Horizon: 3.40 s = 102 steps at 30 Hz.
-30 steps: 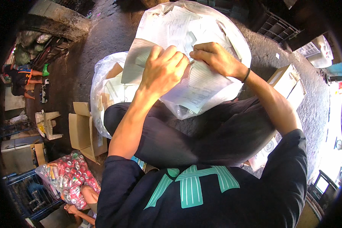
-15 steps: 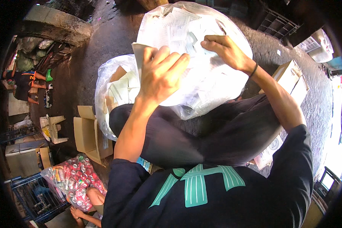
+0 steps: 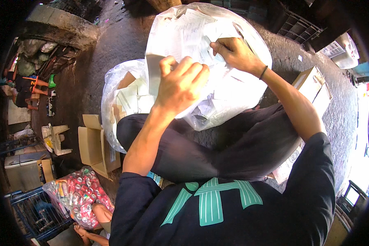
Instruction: The person sits cross-legged on the ground and repeatedly picks up sheets of paper from a large plastic bag, unfolds or flips them, and places them into a cardboard box. The person handles loose papers and a small booklet, moving items one at a time between the bag and the box.
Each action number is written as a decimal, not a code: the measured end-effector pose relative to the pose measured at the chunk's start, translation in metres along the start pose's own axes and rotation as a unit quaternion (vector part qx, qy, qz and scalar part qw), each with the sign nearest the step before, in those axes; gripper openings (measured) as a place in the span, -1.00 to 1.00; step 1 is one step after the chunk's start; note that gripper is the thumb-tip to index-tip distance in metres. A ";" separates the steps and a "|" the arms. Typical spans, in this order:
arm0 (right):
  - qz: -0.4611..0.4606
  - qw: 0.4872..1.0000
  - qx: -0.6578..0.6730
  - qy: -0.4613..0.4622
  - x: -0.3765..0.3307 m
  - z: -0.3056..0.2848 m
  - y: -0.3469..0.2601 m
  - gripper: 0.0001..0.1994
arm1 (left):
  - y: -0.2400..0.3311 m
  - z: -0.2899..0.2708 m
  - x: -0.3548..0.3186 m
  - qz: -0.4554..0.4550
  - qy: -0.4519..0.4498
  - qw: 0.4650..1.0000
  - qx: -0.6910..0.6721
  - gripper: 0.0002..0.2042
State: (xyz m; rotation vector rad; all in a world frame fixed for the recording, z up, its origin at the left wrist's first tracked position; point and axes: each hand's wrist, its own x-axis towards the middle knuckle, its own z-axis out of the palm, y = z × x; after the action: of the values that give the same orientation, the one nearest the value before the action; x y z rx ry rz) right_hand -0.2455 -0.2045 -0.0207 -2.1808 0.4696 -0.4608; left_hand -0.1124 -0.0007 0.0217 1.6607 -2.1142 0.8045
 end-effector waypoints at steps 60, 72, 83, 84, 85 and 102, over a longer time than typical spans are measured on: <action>-0.015 0.891 -0.097 0.444 -0.011 -0.155 0.049 -0.51 | -0.006 0.034 -0.047 -0.469 -0.211 0.800 -0.309 -0.45; 0.342 0.895 0.275 0.082 -0.014 0.019 0.014 -0.41 | 0.063 0.065 -0.023 -0.283 -0.145 0.843 -0.434 0.03; 0.288 0.862 0.417 0.015 -0.010 0.063 0.010 -0.28 | 0.030 0.053 -0.039 -0.281 -0.095 0.814 -0.500 0.05; 0.284 0.866 0.412 0.018 -0.009 0.063 0.009 -0.28 | 0.029 0.050 -0.039 -0.279 -0.094 0.810 -0.507 0.03; 0.282 0.869 0.406 0.022 -0.009 0.063 0.008 -0.28 | 0.028 0.049 -0.038 -0.277 -0.092 0.807 -0.514 0.01; 0.295 0.834 0.464 0.042 -0.013 0.056 -0.009 -0.39 | 0.033 0.041 -0.038 -0.255 -0.065 0.830 -0.492 -0.18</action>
State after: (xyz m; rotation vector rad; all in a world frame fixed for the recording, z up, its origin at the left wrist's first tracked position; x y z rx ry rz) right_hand -0.2285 -0.1568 -0.0483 -1.0042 0.7412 -0.3289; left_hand -0.1311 0.0088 -0.0394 1.5087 -1.5271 -0.5225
